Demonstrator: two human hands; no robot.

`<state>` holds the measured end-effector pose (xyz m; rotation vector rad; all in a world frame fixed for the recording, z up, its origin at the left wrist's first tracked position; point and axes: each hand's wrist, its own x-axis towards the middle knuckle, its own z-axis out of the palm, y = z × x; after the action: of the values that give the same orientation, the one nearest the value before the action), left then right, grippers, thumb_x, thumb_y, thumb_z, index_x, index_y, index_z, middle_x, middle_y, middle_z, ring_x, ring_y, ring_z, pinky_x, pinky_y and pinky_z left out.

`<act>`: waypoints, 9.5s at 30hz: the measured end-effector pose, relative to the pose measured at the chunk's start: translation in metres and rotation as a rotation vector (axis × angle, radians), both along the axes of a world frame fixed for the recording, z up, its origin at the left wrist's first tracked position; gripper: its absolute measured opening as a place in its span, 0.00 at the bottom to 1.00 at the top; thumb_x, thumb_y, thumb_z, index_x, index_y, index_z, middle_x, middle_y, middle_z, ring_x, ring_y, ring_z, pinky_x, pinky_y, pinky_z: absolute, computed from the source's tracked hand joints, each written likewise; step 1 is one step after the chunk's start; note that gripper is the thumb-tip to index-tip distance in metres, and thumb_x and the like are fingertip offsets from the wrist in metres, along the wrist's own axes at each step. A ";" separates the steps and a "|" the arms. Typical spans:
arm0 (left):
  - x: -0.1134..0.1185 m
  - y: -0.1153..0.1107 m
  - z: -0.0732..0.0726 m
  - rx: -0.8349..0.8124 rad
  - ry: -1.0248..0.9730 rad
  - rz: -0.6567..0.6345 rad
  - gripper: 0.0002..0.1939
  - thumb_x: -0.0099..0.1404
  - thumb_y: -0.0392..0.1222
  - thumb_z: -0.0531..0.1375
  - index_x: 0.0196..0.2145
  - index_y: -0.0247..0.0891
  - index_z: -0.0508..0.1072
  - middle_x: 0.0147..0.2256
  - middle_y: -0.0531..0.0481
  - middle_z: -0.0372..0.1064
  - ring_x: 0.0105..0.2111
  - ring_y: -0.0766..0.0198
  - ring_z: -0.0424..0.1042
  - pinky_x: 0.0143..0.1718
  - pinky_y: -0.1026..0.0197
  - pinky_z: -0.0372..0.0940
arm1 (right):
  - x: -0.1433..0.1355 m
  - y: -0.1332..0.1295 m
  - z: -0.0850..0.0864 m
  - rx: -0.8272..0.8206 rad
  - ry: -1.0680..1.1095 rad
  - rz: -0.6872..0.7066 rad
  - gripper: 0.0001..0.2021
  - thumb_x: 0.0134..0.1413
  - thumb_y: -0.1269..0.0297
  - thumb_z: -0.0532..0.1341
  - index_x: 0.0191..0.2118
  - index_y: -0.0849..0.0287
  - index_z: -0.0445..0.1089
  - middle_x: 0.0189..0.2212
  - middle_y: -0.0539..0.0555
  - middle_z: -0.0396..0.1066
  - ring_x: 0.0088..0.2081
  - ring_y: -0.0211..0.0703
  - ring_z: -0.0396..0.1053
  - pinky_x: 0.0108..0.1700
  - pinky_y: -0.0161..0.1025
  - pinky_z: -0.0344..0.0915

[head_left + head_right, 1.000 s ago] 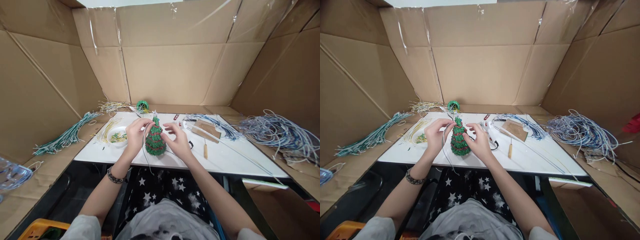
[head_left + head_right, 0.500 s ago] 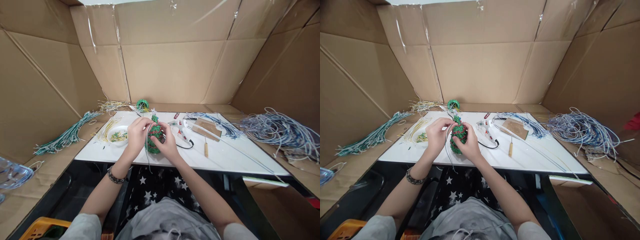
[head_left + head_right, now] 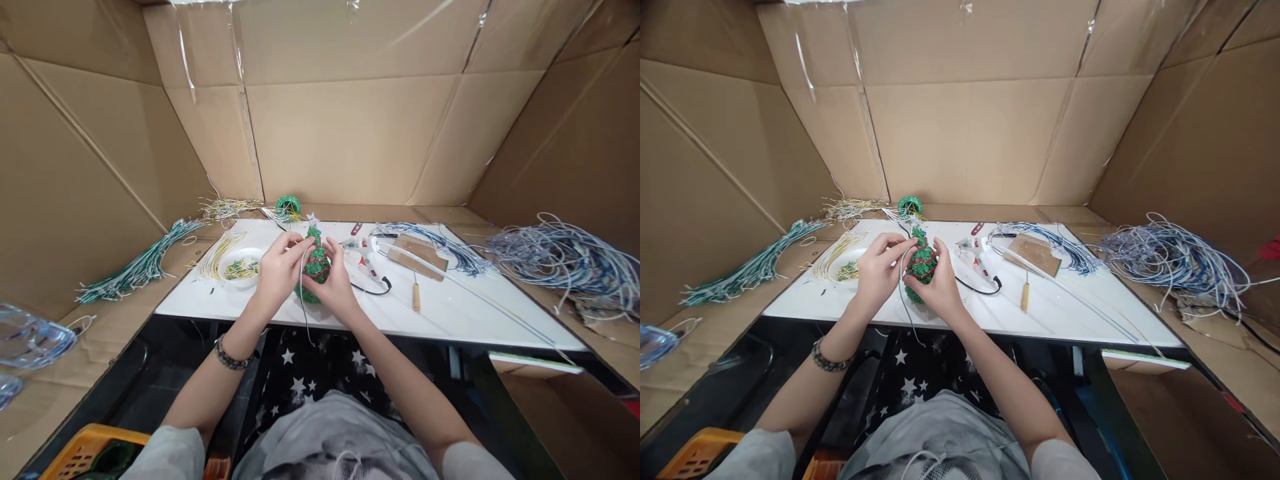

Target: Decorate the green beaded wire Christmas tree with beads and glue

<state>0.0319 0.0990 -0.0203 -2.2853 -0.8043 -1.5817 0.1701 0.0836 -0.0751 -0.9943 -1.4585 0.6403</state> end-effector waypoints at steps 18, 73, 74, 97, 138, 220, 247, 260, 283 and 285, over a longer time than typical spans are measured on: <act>0.008 0.000 0.014 -0.299 -0.189 -0.106 0.11 0.64 0.43 0.65 0.25 0.38 0.75 0.28 0.52 0.69 0.26 0.68 0.68 0.25 0.66 0.62 | -0.005 -0.005 0.000 -0.015 -0.051 0.002 0.38 0.46 0.62 0.68 0.63 0.55 0.55 0.59 0.60 0.67 0.58 0.57 0.68 0.60 0.55 0.65; 0.005 -0.001 0.013 0.053 0.024 0.061 0.08 0.68 0.39 0.62 0.31 0.38 0.75 0.30 0.50 0.74 0.30 0.66 0.74 0.31 0.65 0.69 | -0.003 -0.007 -0.006 -0.003 -0.023 0.021 0.29 0.54 0.55 0.64 0.58 0.55 0.55 0.55 0.60 0.66 0.56 0.54 0.66 0.59 0.54 0.64; 0.004 -0.002 0.011 0.035 0.033 0.062 0.07 0.68 0.40 0.62 0.31 0.37 0.76 0.31 0.50 0.74 0.31 0.66 0.74 0.30 0.65 0.69 | -0.003 -0.007 -0.006 -0.003 -0.024 0.021 0.29 0.54 0.55 0.64 0.58 0.56 0.55 0.55 0.61 0.66 0.56 0.55 0.66 0.59 0.54 0.63; 0.008 -0.007 0.015 -0.135 -0.014 0.022 0.02 0.65 0.39 0.64 0.36 0.38 0.76 0.32 0.51 0.73 0.29 0.67 0.73 0.28 0.66 0.70 | -0.002 -0.006 -0.007 -0.017 -0.033 0.044 0.30 0.57 0.51 0.62 0.60 0.56 0.53 0.57 0.62 0.64 0.58 0.56 0.64 0.61 0.56 0.61; 0.000 -0.004 0.011 -0.053 -0.030 -0.022 0.04 0.66 0.33 0.62 0.37 0.38 0.77 0.36 0.50 0.75 0.35 0.67 0.76 0.33 0.68 0.71 | -0.004 -0.007 -0.005 -0.043 -0.021 0.061 0.30 0.57 0.50 0.63 0.60 0.57 0.55 0.57 0.62 0.63 0.59 0.56 0.63 0.61 0.55 0.60; -0.001 -0.002 0.013 -0.133 -0.233 -0.253 0.08 0.69 0.34 0.59 0.42 0.40 0.78 0.37 0.50 0.80 0.30 0.69 0.78 0.34 0.66 0.75 | -0.002 -0.010 -0.006 -0.056 -0.037 0.063 0.30 0.56 0.53 0.64 0.61 0.55 0.55 0.55 0.60 0.66 0.56 0.53 0.66 0.59 0.51 0.63; 0.004 -0.018 0.037 0.066 -0.095 -0.056 0.06 0.66 0.33 0.63 0.39 0.40 0.77 0.37 0.50 0.75 0.36 0.67 0.74 0.37 0.62 0.72 | -0.003 -0.027 0.021 0.190 -0.047 -0.239 0.32 0.51 0.50 0.67 0.60 0.53 0.63 0.51 0.60 0.70 0.54 0.57 0.69 0.59 0.55 0.66; 0.005 -0.043 0.055 0.150 -0.316 -0.079 0.06 0.66 0.35 0.63 0.40 0.42 0.77 0.37 0.51 0.76 0.34 0.67 0.75 0.32 0.63 0.74 | 0.003 -0.050 0.045 0.434 -0.156 -0.351 0.31 0.52 0.52 0.68 0.60 0.54 0.63 0.48 0.59 0.72 0.49 0.53 0.72 0.51 0.52 0.73; -0.002 -0.050 0.034 -0.135 -0.256 -0.243 0.20 0.69 0.34 0.58 0.57 0.46 0.71 0.46 0.47 0.73 0.41 0.64 0.74 0.39 0.59 0.73 | 0.002 -0.059 0.049 0.281 0.036 -0.264 0.30 0.49 0.54 0.70 0.58 0.52 0.64 0.50 0.58 0.73 0.50 0.54 0.73 0.53 0.54 0.71; -0.004 -0.050 0.026 -0.205 -0.343 -0.235 0.14 0.70 0.36 0.58 0.51 0.43 0.75 0.43 0.47 0.73 0.40 0.64 0.74 0.37 0.60 0.73 | 0.004 -0.055 0.052 0.208 0.141 -0.193 0.28 0.50 0.54 0.69 0.56 0.51 0.65 0.49 0.57 0.74 0.49 0.53 0.73 0.53 0.54 0.71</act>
<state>0.0276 0.0485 0.0058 -2.3517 -0.8340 -2.1293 0.1740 0.0282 -0.0234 -0.8961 -1.2594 0.4013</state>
